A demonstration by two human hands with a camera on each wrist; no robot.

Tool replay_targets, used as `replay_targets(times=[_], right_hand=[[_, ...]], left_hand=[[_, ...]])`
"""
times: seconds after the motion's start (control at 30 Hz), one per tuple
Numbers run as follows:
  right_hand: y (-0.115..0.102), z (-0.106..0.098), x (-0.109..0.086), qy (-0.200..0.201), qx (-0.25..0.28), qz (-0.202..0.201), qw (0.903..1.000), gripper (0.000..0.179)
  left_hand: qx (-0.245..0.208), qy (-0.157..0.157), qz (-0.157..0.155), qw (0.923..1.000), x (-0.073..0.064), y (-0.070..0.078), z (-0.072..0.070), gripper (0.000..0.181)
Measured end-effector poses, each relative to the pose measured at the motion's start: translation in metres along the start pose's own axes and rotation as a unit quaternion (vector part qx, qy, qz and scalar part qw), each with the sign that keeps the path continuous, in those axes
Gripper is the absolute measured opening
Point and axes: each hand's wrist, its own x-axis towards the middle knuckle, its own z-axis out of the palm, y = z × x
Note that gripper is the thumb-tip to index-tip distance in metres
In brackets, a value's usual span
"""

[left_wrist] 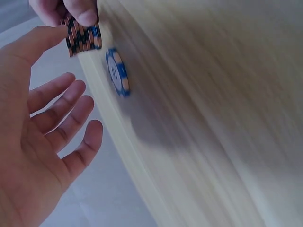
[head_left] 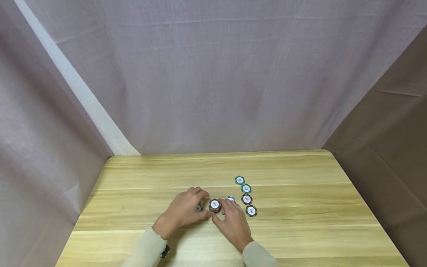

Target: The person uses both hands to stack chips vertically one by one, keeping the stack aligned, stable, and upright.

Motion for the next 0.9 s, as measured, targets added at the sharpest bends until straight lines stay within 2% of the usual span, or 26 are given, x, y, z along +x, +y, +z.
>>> replay_targets(times=[0.23, 0.47, 0.67, 0.9], right_hand=[[0.001, 0.000, 0.000, -0.006, 0.004, 0.005, 1.0000, 0.045], [0.000, 0.002, -0.001, 0.006, 0.000, -0.007, 1.0000, 0.045], [-0.001, 0.003, -0.001, 0.022, 0.003, -0.017, 0.9996, 0.043], [0.000, 0.002, -0.001, 0.004, 0.002, -0.003, 1.0000, 0.046]], left_hand=[[0.020, -0.018, -0.018, 0.9995, -0.012, -0.015, -0.002, 0.056], [0.008, -0.023, -0.026, 0.9994, -0.022, -0.026, 0.001, 0.056], [-0.001, 0.002, -0.026, 0.9996, -0.027, -0.029, 0.009, 0.042], [-0.022, 0.033, -0.025, 0.9989, -0.030, -0.026, 0.017, 0.033]])
